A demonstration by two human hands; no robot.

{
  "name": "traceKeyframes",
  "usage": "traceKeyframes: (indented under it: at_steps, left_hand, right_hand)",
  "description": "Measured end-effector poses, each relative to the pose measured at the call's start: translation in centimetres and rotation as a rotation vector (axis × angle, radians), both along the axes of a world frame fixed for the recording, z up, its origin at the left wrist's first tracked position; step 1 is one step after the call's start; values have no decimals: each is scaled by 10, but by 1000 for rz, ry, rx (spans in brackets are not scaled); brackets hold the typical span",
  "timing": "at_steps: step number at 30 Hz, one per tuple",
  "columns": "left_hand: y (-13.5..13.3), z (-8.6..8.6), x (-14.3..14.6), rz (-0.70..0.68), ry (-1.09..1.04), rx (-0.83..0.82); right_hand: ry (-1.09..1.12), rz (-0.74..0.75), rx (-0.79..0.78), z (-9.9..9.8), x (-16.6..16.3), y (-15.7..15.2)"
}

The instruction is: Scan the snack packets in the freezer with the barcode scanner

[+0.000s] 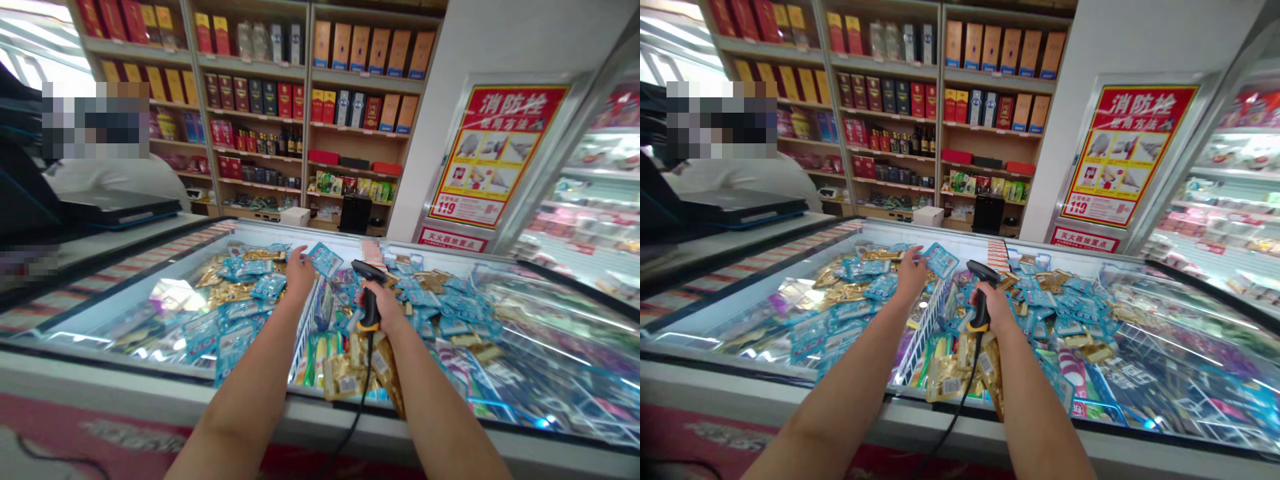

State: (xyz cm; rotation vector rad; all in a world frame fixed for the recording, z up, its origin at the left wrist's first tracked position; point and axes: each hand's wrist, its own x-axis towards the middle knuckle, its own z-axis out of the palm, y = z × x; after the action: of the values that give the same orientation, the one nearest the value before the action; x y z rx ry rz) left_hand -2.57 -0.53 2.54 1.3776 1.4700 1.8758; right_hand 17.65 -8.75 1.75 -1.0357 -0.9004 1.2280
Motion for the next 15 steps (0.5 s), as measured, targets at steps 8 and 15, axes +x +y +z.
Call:
traceKeyframes:
  at_steps: [8,15]
  left_hand:
    - [-5,5,-66,500,-212,-10]
    - [-11,6,-83,731,-445,-11]
  right_hand:
    - [29,-8,25,-6,0,2]
    - [47,-34,1,-1,-3,-2]
